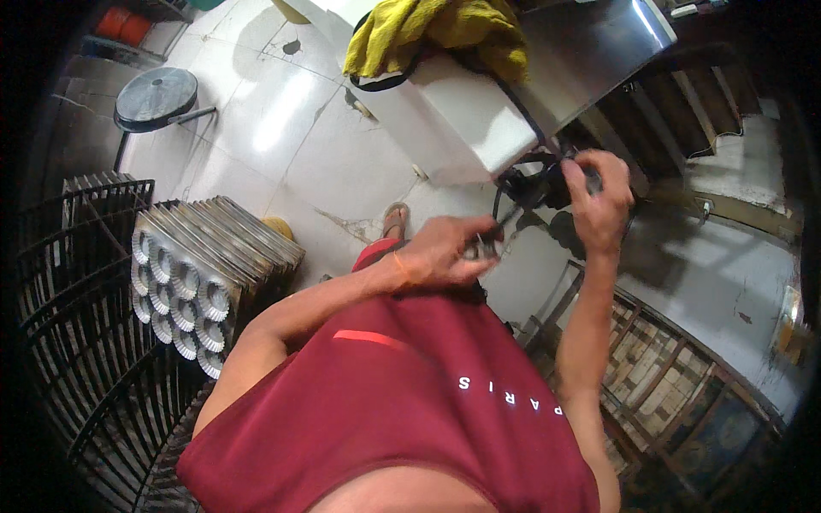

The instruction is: The person cleans a large industrial machine using a cloth, wiping various surfaces including the lid, sides, and mesh area. They then plug in a power cord and use a handheld device to spray or clean the machine's exterior.

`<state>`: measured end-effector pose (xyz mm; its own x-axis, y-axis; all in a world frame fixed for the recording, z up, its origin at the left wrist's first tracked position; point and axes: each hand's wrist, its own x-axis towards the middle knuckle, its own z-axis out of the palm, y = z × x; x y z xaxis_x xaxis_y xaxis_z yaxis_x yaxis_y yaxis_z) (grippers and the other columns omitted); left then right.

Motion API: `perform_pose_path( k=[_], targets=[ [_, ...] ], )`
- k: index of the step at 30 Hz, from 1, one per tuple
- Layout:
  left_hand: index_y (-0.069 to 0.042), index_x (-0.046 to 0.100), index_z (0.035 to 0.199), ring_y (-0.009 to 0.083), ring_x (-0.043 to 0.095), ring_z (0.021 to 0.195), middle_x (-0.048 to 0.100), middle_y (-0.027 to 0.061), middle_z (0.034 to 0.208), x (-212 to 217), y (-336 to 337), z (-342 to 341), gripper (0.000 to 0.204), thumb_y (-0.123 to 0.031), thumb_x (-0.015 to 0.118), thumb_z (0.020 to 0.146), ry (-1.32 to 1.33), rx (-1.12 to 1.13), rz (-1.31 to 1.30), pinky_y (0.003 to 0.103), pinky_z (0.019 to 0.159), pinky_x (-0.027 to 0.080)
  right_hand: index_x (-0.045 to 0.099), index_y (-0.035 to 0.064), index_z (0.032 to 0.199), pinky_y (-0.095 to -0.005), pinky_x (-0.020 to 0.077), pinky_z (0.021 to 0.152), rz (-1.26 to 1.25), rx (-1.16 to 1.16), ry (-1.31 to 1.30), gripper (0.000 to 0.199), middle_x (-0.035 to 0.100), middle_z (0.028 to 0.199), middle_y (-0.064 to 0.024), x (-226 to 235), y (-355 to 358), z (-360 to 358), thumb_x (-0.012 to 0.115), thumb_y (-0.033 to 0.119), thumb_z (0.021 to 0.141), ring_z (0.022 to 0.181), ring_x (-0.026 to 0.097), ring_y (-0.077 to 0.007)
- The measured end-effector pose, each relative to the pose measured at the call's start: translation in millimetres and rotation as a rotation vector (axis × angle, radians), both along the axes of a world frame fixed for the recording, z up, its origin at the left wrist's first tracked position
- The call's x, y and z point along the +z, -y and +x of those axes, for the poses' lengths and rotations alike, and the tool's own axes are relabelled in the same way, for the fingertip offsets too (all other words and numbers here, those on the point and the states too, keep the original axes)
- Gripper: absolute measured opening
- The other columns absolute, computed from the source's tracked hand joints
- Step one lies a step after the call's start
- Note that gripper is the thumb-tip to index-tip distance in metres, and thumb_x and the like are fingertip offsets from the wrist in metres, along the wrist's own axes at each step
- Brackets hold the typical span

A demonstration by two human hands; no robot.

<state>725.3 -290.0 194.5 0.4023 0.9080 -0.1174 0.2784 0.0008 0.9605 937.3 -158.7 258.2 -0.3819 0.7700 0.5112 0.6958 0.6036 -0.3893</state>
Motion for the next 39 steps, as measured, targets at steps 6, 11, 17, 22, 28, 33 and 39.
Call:
perform_pose_path(
  k=[6, 11, 17, 22, 28, 33, 39],
  targets=[
    [-0.008, 0.051, 0.107, 0.0465, 0.063, 0.084, 0.063, 0.0215, 0.088, 39.1, 15.9, -4.4, 0.036, -0.025, 0.070, 0.083, 0.182, -0.348, 0.274, 0.052, 0.069, 0.050, 0.061, -0.0029, 0.118, -0.0316, 0.0513, 0.071, -1.070, -0.012, -0.779, 0.044, 0.068, 0.089, -0.0090, 17.3, 98.5, -19.1, 0.068, 0.032, 0.092, 0.073, 0.064, -0.0174],
    [-0.010, 0.060, 0.111, 0.0427, 0.065, 0.087, 0.066, 0.0194, 0.090, 29.2, 12.3, 5.0, 0.031, -0.019, 0.065, 0.081, -0.062, -0.482, 0.296, 0.052, 0.073, 0.051, 0.051, -0.0025, 0.129, -0.0239, 0.0397, 0.050, -1.237, -0.048, -1.211, 0.033, 0.056, 0.076, -0.0031, 9.3, 85.6, -31.6, 0.050, 0.016, 0.102, 0.055, 0.050, -0.0102],
    [-0.012, 0.064, 0.128, 0.0360, 0.069, 0.089, 0.073, 0.0141, 0.102, -55.7, 26.0, 7.9, 0.046, -0.019, 0.064, 0.083, -0.080, -0.151, 0.089, 0.046, 0.084, 0.053, 0.052, -0.0044, 0.121, -0.0227, 0.0313, 0.051, -0.974, -0.052, -0.625, 0.028, 0.041, 0.070, 0.0042, -20.2, 124.1, -21.4, 0.045, 0.015, 0.103, 0.059, 0.037, -0.0035],
    [-0.006, 0.060, 0.128, 0.0155, 0.063, 0.083, 0.069, 0.0074, 0.098, -43.5, 1.5, 19.0, 0.040, -0.018, 0.063, 0.090, 0.225, 0.114, -0.350, 0.034, 0.076, 0.053, 0.052, 0.0058, 0.086, -0.0246, 0.0301, 0.051, -0.823, -0.066, -0.690, 0.026, 0.036, 0.069, 0.0070, -14.5, 60.5, -25.6, 0.046, 0.022, 0.105, 0.060, 0.035, -0.0057],
    [-0.004, 0.063, 0.114, 0.0109, 0.054, 0.058, 0.060, 0.0006, 0.074, -45.3, 17.7, 39.5, 0.025, -0.018, 0.061, 0.093, 0.499, 0.343, -0.416, 0.030, 0.052, 0.048, 0.064, 0.0001, 0.112, -0.0388, 0.0443, 0.056, -0.634, 0.327, -0.493, 0.026, 0.063, 0.075, -0.0137, -24.0, 88.9, -5.4, 0.049, 0.019, 0.102, 0.060, 0.055, -0.0307],
    [-0.007, 0.063, 0.107, 0.0270, 0.065, 0.069, 0.068, 0.0139, 0.082, -86.8, 54.6, 18.6, 0.023, -0.023, 0.060, 0.091, -0.296, 0.248, -0.252, 0.040, 0.067, 0.053, 0.061, 0.0077, 0.127, -0.0454, 0.0514, 0.077, -0.898, 0.361, 0.223, 0.032, 0.071, 0.100, -0.0210, -124.5, 141.0, 24.2, 0.054, 0.024, 0.100, 0.093, 0.067, -0.0407],
    [-0.004, 0.068, 0.114, 0.0388, 0.068, 0.079, 0.071, 0.0197, 0.089, -102.1, 57.1, 37.3, 0.033, -0.023, 0.062, 0.087, -0.433, 0.104, -0.062, 0.046, 0.078, 0.054, 0.065, 0.0075, 0.111, -0.0535, 0.0544, 0.071, -0.567, -0.131, 0.736, 0.029, 0.072, 0.098, -0.0160, -326.6, 105.2, 272.3, 0.047, 0.028, 0.101, 0.085, 0.070, -0.0400]
  ],
)
